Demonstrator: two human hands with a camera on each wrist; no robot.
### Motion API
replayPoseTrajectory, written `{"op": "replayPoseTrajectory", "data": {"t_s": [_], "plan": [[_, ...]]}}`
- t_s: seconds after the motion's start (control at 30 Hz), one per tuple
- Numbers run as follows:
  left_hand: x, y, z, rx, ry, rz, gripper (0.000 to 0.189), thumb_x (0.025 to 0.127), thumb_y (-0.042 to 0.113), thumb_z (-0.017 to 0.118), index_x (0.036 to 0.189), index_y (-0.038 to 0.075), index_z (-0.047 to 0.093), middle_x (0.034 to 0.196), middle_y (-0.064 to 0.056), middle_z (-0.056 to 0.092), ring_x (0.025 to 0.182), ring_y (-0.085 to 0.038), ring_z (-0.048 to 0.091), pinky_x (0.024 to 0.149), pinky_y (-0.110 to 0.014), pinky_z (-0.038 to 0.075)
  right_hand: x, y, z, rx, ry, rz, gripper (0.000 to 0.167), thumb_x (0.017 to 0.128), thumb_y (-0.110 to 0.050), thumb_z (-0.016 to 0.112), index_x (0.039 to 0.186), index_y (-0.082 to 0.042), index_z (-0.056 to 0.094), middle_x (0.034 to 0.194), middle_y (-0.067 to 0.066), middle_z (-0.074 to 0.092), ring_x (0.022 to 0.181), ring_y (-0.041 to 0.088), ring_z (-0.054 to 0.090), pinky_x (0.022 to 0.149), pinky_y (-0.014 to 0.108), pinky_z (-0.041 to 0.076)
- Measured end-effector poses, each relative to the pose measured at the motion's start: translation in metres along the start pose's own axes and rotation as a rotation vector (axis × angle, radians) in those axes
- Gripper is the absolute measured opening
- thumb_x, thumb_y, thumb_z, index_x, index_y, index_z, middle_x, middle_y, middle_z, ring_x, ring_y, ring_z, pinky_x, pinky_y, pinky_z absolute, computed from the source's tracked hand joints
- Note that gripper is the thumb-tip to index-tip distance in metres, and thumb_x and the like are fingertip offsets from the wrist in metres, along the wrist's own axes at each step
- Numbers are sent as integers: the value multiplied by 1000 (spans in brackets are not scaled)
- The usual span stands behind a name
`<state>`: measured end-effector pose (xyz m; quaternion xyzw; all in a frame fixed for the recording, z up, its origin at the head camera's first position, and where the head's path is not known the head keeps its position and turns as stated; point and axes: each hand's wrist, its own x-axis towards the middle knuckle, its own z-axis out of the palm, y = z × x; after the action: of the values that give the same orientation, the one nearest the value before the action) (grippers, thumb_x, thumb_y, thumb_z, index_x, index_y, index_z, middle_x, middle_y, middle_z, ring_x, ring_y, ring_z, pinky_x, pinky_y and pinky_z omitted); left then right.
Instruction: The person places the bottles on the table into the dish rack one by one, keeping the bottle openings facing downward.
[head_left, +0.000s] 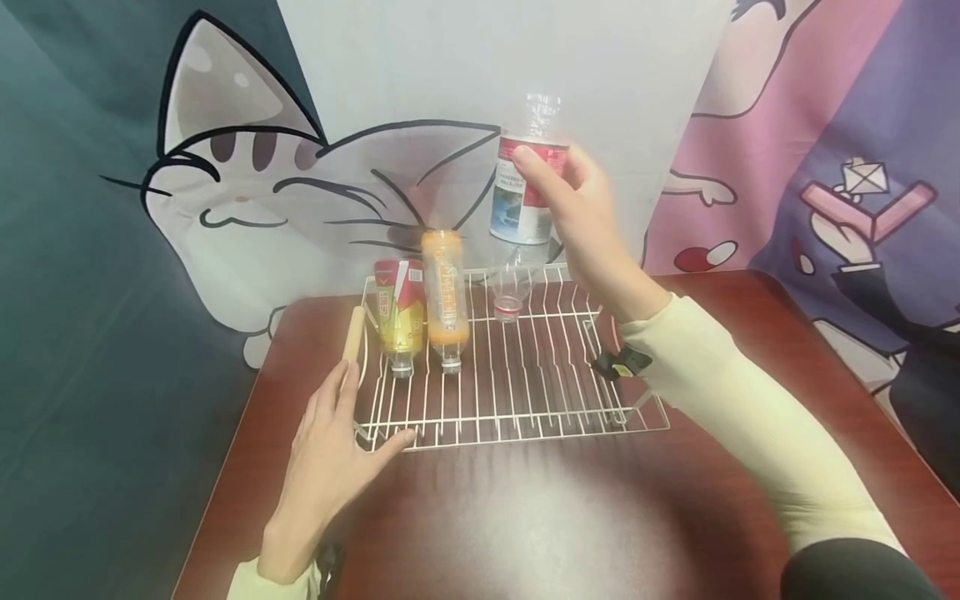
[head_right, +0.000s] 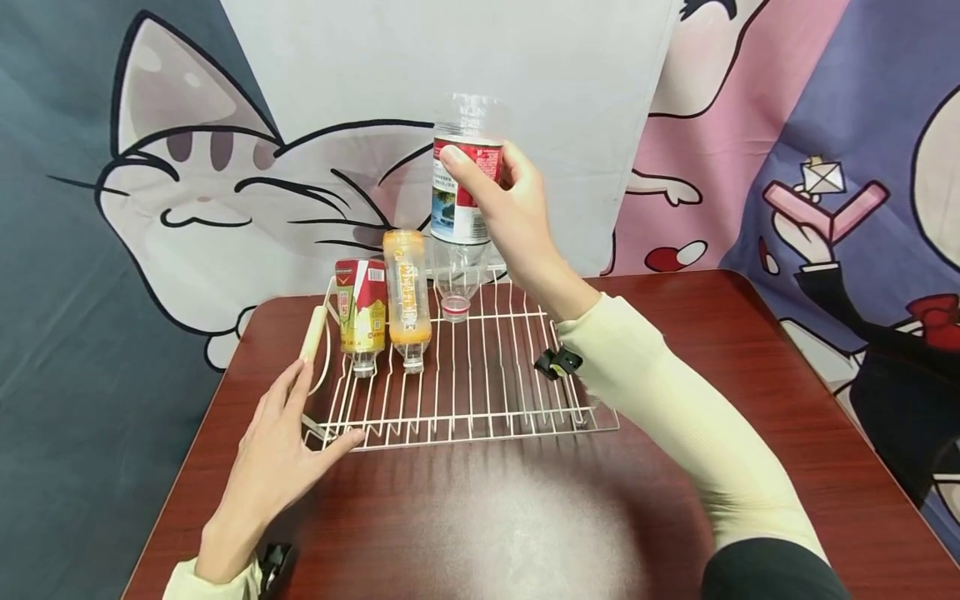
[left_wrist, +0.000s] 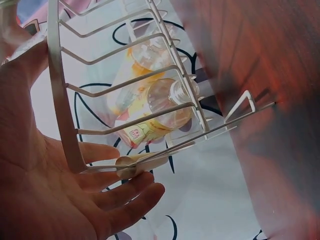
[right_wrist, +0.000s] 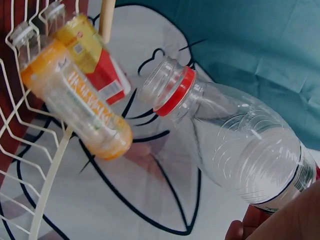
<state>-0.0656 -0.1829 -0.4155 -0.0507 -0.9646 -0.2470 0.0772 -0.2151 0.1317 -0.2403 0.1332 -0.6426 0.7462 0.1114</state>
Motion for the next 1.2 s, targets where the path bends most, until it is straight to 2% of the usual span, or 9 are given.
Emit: {"op": "replayPoseTrajectory", "data": {"t_s": [0.1, 0.3, 0.37, 0.53, 0.7, 0.77, 0.97, 1.07, 1.2], "plan": [[1, 0, 0, -2, 2, 4, 124, 88, 73, 82, 176, 6, 26, 181, -16, 25, 160, -48, 33, 117, -78, 38, 10, 8, 1, -4, 22, 14, 27, 106, -30, 74, 127, -13, 70, 110, 9, 74, 89, 22, 72, 76, 35, 61], [2, 1, 0, -5, 3, 3, 122, 87, 68, 85, 175, 5, 29, 180, -16, 27, 159, -49, 34, 114, -79, 38, 34, 32, 7, 104, 58, 54, 20, 106, -23, 75, 120, -11, 68, 104, 9, 71, 80, 19, 70, 70, 32, 64], [1, 1, 0, -6, 7, 3, 121, 87, 66, 86, 174, 4, 31, 180, -17, 28, 158, -49, 35, 114, -80, 39, 39, 39, 8, 96, 70, 61, 18, 106, -22, 76, 118, -11, 68, 102, 8, 71, 80, 19, 71, 70, 31, 64], [1, 1, 1, -6, 3, 0, 121, 87, 68, 85, 175, 5, 30, 180, -17, 27, 159, -49, 34, 116, -79, 38, 44, 58, 10, -118, 94, 58, 23, 104, -33, 78, 113, -15, 68, 99, 3, 70, 85, 16, 68, 76, 29, 59], [2, 2, 2, -10, 2, 2, 122, 87, 71, 84, 175, 5, 31, 180, -17, 26, 159, -50, 34, 115, -80, 38, 43, 79, 8, -316, 96, 90, 42, 102, -46, 79, 125, -12, 69, 114, 4, 71, 106, 19, 66, 93, 32, 57], [2, 2, 2, -10, 2, 4, 122, 87, 71, 84, 175, 5, 31, 180, -17, 26, 159, -50, 34, 114, -80, 39, 41, 88, 6, -351, 84, 113, 51, 102, -49, 78, 132, -9, 68, 123, 6, 70, 114, 21, 66, 101, 35, 56], [2, 2, 0, -14, 7, 5, 121, 87, 69, 85, 174, 4, 32, 180, -18, 27, 158, -49, 35, 114, -80, 38, 33, 109, 1, -419, 39, 152, 59, 103, -52, 76, 137, -5, 65, 127, 14, 71, 118, 29, 67, 103, 42, 58], [1, 2, 0, -14, 13, 4, 121, 86, 68, 86, 173, 3, 33, 180, -18, 28, 158, -50, 35, 114, -80, 38, 29, 115, 2, -478, 27, 206, 82, 103, -57, 74, 158, 0, 52, 152, 20, 62, 142, 35, 59, 120, 48, 49], [1, 2, 0, -13, 15, -1, 120, 86, 67, 87, 173, 3, 34, 180, -18, 28, 158, -50, 35, 114, -80, 39, 24, 123, 3, -533, 7, 271, 90, 102, -60, 72, 164, -1, 46, 164, 22, 53, 152, 38, 51, 126, 51, 42]]}}
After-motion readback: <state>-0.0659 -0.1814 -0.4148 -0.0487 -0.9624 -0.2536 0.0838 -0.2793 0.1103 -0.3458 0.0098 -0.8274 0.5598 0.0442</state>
